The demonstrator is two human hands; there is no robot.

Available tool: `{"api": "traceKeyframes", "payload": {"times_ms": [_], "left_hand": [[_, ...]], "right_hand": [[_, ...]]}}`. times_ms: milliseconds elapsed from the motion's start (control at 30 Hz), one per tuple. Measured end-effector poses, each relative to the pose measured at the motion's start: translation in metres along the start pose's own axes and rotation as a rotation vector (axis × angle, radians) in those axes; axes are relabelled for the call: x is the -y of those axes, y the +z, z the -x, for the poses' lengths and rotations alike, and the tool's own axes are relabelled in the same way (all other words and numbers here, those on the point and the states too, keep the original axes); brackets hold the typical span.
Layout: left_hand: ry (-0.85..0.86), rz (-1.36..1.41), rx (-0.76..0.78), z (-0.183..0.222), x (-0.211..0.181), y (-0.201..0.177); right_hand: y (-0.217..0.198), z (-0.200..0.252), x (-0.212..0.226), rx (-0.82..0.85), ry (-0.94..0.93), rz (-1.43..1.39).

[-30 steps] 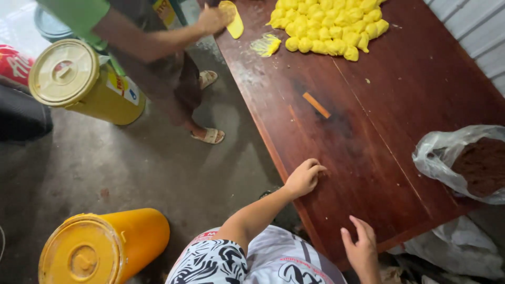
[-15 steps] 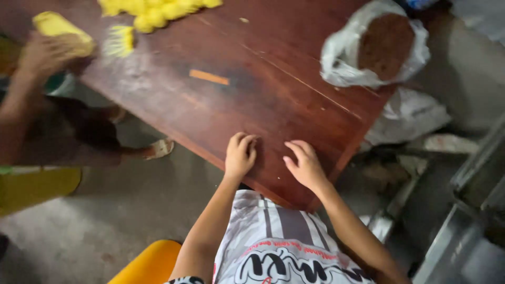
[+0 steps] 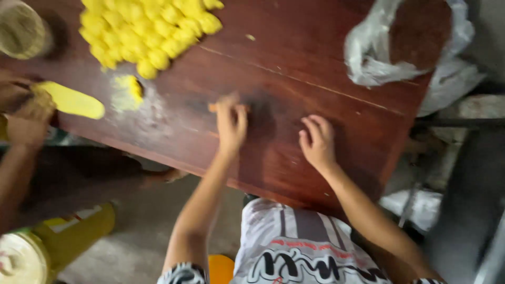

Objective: Portioning and shaping yellow dough into balls and arranging them on baking trays.

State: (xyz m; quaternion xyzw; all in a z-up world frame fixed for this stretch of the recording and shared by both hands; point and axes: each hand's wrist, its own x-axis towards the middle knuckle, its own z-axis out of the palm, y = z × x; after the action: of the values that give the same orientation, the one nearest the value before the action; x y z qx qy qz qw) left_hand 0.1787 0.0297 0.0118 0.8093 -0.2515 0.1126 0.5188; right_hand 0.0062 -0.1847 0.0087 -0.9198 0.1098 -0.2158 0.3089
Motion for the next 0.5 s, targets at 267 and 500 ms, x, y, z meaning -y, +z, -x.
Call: {"api": "traceKeyframes", "payload": {"times_ms": [267, 500], "left_hand": [[0.157, -0.355, 0.061, -0.288, 0.172, -0.017], [-0.083, -0.721, 0.228, -0.404, 0.254, 0.024]], "right_hand": [[0.027, -0.017, 0.009, 0.03, 0.07, 0.399], [0.035, -0.015, 0.003, 0.07, 0.104, 0.452]]}}
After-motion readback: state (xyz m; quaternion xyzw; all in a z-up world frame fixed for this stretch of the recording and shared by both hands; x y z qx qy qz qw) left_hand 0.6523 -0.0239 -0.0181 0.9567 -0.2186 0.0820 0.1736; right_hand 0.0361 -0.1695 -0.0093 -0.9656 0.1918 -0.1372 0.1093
